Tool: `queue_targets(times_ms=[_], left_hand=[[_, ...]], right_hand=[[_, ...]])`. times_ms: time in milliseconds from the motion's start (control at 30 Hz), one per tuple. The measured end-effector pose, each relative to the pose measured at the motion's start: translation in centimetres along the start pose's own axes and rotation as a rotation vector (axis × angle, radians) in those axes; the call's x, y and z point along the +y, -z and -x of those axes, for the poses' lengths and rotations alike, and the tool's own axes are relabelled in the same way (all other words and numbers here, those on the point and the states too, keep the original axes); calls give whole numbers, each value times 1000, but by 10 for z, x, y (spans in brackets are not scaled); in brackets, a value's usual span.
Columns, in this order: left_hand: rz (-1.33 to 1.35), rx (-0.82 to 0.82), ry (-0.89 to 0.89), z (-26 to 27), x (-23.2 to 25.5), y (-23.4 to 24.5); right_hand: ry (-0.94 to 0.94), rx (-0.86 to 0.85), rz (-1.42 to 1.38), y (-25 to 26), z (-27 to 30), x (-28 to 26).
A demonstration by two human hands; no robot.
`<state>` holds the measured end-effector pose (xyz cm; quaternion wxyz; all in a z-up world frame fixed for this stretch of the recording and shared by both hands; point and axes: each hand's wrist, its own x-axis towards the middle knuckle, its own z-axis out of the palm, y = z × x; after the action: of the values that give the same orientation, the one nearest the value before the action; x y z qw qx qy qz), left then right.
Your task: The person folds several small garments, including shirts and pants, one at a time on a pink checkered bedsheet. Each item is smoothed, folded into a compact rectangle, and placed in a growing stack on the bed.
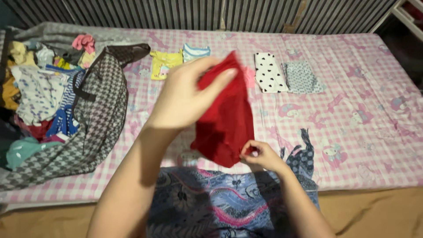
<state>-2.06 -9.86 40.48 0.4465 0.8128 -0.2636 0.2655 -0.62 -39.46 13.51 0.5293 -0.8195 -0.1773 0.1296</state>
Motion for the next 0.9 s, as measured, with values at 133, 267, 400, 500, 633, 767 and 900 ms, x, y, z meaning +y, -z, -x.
queue_targets(times_ms=[133, 267, 400, 500, 633, 767, 900], left_hand=[[262, 105, 249, 36, -75, 13], [57, 185, 570, 96, -202, -2], [-179, 249, 623, 194, -304, -60], [-604, 221, 485, 244, -343, -90], [-395, -28, 314, 238, -366, -133], [-599, -312, 336, 215, -362, -167], [-683, -271, 236, 216, -351, -161]], right_hand=[[12, -79, -104, 46, 1, 12], [-86, -23, 76, 91, -16, 29], [-153, 209, 452, 89, -32, 75], [-105, 393, 559, 78, -34, 116], [-41, 363, 489, 61, -35, 150], [114, 273, 724, 48, -48, 140], [-164, 186, 965, 47, -42, 131]])
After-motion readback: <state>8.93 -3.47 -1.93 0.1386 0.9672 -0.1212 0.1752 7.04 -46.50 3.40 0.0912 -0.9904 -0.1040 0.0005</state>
